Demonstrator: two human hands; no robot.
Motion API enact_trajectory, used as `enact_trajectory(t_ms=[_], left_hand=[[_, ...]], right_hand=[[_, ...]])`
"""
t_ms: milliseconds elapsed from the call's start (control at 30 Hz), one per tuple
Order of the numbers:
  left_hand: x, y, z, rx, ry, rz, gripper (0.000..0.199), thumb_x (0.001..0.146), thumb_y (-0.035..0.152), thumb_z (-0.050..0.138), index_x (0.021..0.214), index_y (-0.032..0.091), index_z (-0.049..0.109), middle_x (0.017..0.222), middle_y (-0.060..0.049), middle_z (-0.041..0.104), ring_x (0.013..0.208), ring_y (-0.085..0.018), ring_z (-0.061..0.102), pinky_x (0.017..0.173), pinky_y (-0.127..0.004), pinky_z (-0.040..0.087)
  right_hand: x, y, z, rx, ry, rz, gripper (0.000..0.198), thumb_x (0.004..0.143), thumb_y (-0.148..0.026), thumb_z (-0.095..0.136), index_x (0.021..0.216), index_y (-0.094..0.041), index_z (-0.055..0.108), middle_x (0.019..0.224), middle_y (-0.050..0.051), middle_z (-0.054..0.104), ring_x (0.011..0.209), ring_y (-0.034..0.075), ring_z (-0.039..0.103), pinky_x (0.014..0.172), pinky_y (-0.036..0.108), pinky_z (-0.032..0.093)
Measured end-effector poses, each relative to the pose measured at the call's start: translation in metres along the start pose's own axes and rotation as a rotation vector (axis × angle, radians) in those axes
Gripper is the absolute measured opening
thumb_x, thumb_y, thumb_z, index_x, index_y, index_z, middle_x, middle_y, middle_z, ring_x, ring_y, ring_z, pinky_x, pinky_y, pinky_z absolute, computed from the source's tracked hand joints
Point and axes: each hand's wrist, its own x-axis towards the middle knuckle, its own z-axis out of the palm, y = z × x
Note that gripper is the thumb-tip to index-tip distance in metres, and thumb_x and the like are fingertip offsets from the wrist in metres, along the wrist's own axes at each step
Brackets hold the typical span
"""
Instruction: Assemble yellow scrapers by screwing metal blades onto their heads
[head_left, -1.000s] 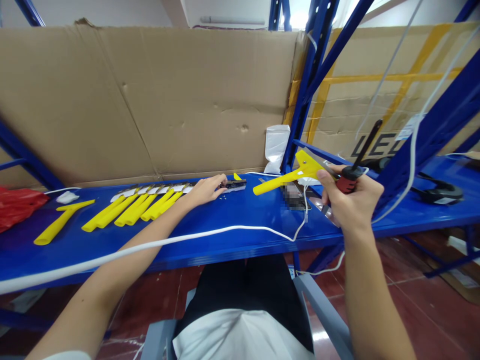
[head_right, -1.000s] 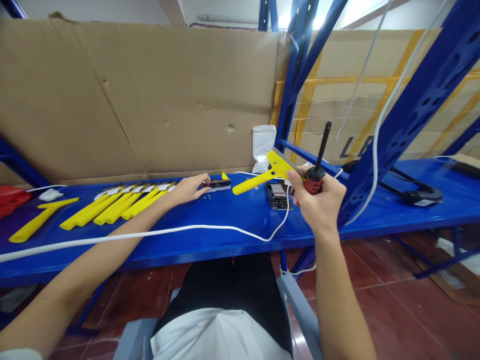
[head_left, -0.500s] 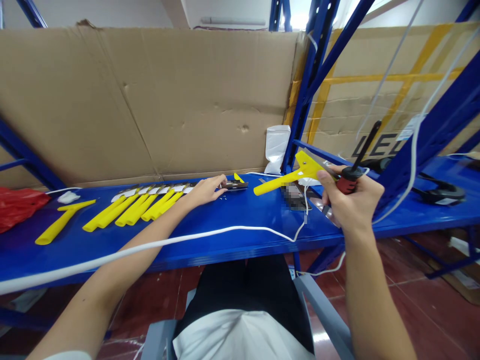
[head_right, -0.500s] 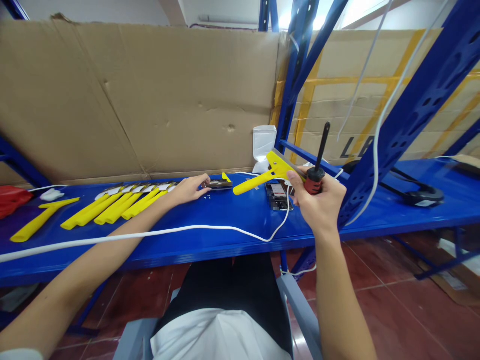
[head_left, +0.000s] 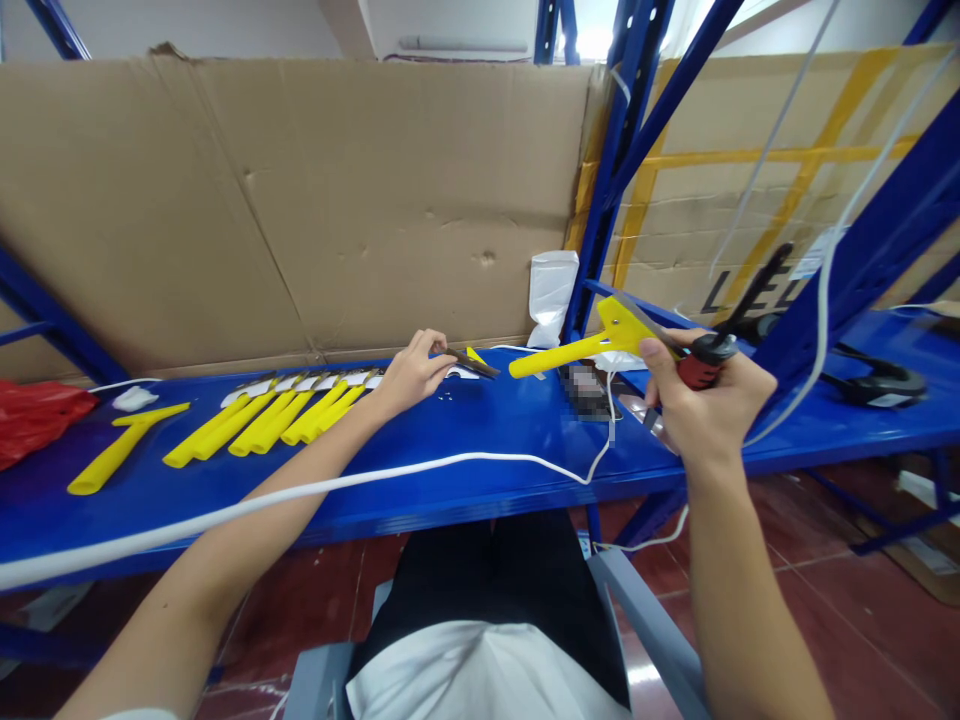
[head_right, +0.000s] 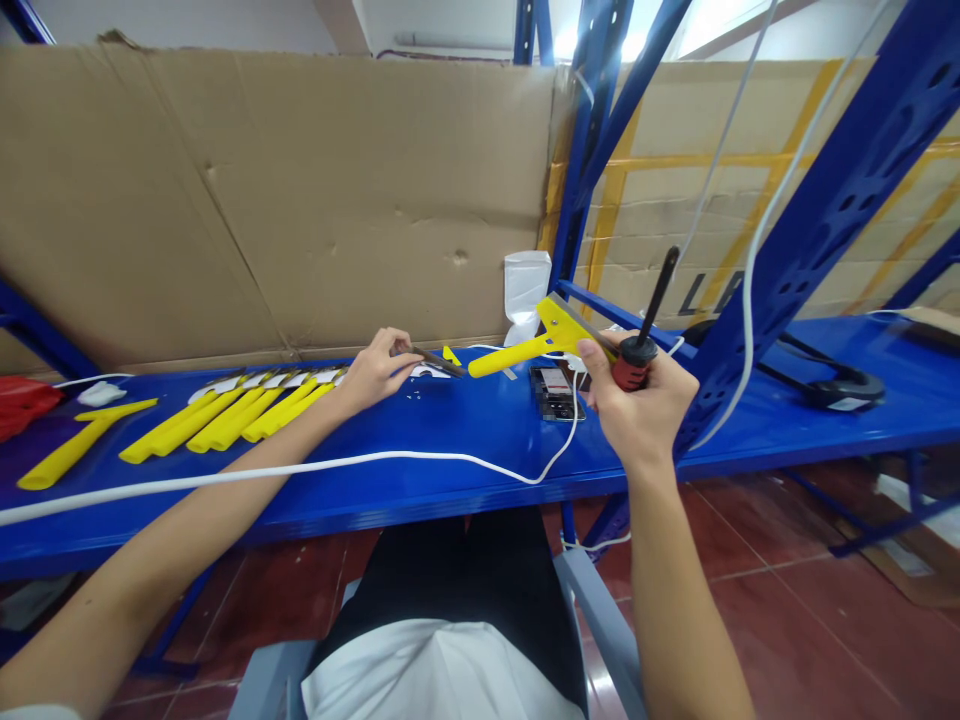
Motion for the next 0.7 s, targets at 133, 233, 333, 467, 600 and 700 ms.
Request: enact_trajectory(t_ms=[133, 233, 333, 467, 600, 700], left_hand=[[0.006, 0.012, -0.005, 0.042, 0.061, 0.072, 0.029, 0.112, 0.029, 0.052, 0.115, 0.021, 0.08, 0.113, -0.014, 0.073, 0.104, -0.027, 0.068, 0.088, -0.043, 0.058], [0.007, 0.02, -0.004, 0.033, 0.076, 0.153, 0.024, 0.112, 0.025, 0.054, 0.117, 0.021, 0.078, 0.125, -0.014, 0.078, 0.116, -0.029, 0.07, 0.096, -0.046, 0.059], [0.007, 0.026, -0.003, 0.012, 0.101, 0.202, 0.022, 0.111, 0.022, 0.056, 0.121, 0.02, 0.075, 0.142, -0.013, 0.076, 0.132, -0.032, 0.068, 0.104, -0.051, 0.06], [0.007, 0.033, -0.005, -0.042, 0.114, 0.251, 0.02, 0.11, 0.018, 0.056, 0.122, 0.02, 0.072, 0.155, -0.014, 0.07, 0.146, -0.032, 0.063, 0.114, -0.056, 0.059], [0.008, 0.039, -0.003, -0.097, 0.159, 0.322, 0.018, 0.11, 0.016, 0.056, 0.121, 0.02, 0.071, 0.158, -0.017, 0.067, 0.156, -0.03, 0.056, 0.119, -0.058, 0.058], [0.01, 0.044, -0.001, -0.14, 0.172, 0.357, 0.017, 0.11, 0.014, 0.057, 0.119, 0.022, 0.07, 0.163, -0.017, 0.063, 0.162, -0.029, 0.049, 0.122, -0.061, 0.055]], right_hand=[[-0.003, -0.006, 0.002, 0.073, 0.067, -0.048, 0.028, 0.084, -0.038, 0.092, 0.094, -0.016, 0.078, 0.06, -0.003, 0.062, 0.042, 0.014, 0.057, 0.044, 0.028, 0.043], [-0.004, -0.008, 0.002, 0.067, 0.067, -0.069, 0.029, 0.086, -0.04, 0.092, 0.094, -0.017, 0.078, 0.063, -0.003, 0.062, 0.044, 0.014, 0.057, 0.046, 0.029, 0.044], [-0.006, -0.003, 0.003, 0.011, 0.03, -0.09, 0.031, 0.088, -0.048, 0.09, 0.095, -0.021, 0.078, 0.066, -0.003, 0.064, 0.044, 0.014, 0.056, 0.047, 0.03, 0.044], [-0.008, 0.005, 0.004, -0.083, 0.019, -0.117, 0.036, 0.09, -0.059, 0.085, 0.098, -0.024, 0.078, 0.079, 0.002, 0.072, 0.057, 0.018, 0.067, 0.053, 0.033, 0.052], [-0.01, 0.007, 0.004, -0.118, 0.016, -0.168, 0.034, 0.093, -0.058, 0.083, 0.097, -0.024, 0.077, 0.09, 0.006, 0.076, 0.083, 0.026, 0.077, 0.063, 0.035, 0.059], [-0.01, 0.005, 0.003, -0.12, 0.013, -0.174, 0.033, 0.094, -0.057, 0.081, 0.098, -0.025, 0.077, 0.094, 0.008, 0.076, 0.089, 0.028, 0.079, 0.065, 0.036, 0.06]])
